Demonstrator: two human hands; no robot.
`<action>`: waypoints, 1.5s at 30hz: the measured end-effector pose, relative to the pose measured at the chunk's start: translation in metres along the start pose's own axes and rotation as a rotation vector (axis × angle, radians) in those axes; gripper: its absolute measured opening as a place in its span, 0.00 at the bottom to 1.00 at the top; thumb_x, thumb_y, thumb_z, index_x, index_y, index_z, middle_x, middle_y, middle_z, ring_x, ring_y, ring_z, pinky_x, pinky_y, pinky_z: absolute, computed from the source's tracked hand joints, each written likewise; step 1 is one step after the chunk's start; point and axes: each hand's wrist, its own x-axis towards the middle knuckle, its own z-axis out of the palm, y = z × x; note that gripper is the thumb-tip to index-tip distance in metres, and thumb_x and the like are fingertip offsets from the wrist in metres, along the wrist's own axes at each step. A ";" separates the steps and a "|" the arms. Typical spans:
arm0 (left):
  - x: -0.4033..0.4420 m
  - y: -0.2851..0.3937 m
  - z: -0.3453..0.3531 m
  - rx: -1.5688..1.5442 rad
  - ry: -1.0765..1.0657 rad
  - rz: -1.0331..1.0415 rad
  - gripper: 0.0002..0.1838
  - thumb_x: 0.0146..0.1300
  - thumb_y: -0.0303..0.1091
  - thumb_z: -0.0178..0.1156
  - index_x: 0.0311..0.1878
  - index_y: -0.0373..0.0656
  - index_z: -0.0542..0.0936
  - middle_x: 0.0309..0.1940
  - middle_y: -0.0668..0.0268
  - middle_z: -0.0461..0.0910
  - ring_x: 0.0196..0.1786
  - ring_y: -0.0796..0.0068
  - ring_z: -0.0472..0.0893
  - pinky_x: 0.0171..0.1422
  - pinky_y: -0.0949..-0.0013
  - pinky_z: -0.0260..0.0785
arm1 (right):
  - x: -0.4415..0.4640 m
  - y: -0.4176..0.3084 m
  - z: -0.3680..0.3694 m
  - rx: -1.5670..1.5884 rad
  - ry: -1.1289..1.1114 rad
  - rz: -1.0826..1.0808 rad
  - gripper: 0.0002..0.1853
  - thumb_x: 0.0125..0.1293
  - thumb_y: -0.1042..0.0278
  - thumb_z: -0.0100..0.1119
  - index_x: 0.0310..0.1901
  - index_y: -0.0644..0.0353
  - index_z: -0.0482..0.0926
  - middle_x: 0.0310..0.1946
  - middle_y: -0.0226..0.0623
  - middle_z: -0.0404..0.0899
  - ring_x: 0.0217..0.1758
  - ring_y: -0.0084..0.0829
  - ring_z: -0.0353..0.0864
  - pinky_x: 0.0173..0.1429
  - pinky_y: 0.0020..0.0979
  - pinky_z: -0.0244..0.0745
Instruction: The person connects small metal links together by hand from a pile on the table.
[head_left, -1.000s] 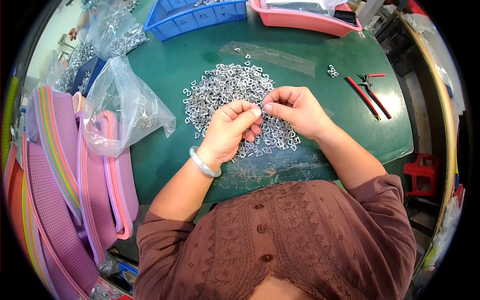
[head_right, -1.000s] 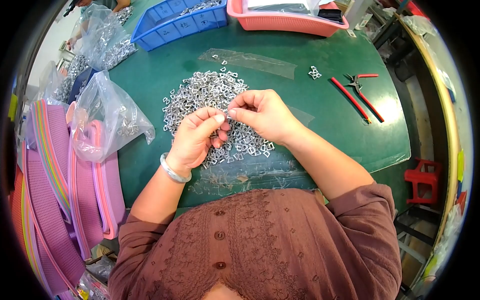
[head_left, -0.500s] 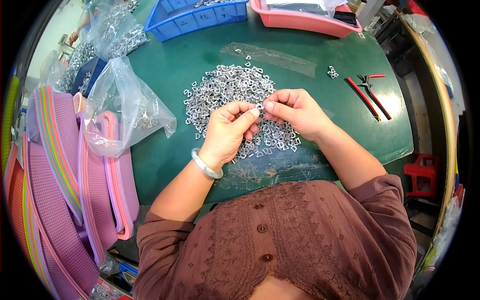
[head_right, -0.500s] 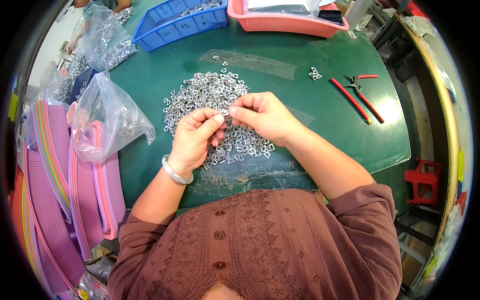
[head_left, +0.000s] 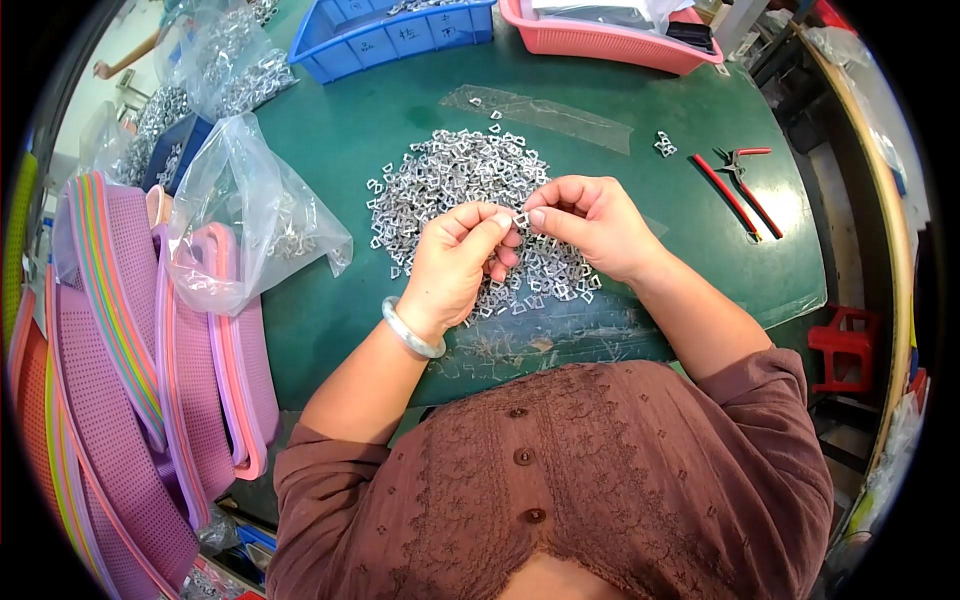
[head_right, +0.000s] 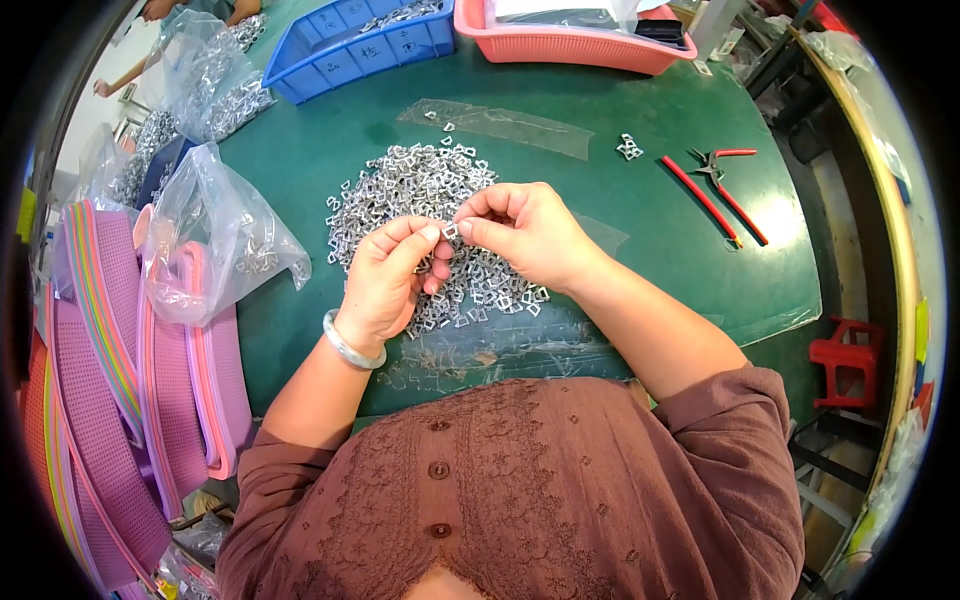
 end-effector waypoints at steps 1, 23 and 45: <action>0.000 0.000 0.000 -0.007 -0.003 -0.003 0.05 0.62 0.28 0.52 0.37 0.40 0.76 0.26 0.68 0.76 0.24 0.83 0.73 0.25 0.81 0.64 | 0.000 0.000 0.000 -0.018 0.009 -0.005 0.06 0.57 0.74 0.57 0.36 0.67 0.78 0.28 0.28 0.77 0.31 0.14 0.72 0.37 0.19 0.69; 0.000 0.001 0.000 -0.018 -0.020 -0.026 0.06 0.62 0.28 0.51 0.38 0.40 0.76 0.27 0.68 0.77 0.26 0.82 0.74 0.26 0.79 0.65 | 0.000 0.006 0.002 -0.067 0.024 -0.079 0.05 0.58 0.75 0.56 0.35 0.66 0.78 0.27 0.25 0.76 0.29 0.12 0.70 0.34 0.17 0.67; 0.004 0.005 -0.010 -0.208 -0.046 -0.027 0.08 0.61 0.30 0.48 0.41 0.38 0.73 0.28 0.67 0.71 0.27 0.78 0.70 0.28 0.78 0.62 | 0.022 0.019 -0.008 -1.098 0.216 -0.575 0.08 0.47 0.73 0.60 0.32 0.55 0.79 0.32 0.33 0.71 0.41 0.36 0.69 0.46 0.35 0.62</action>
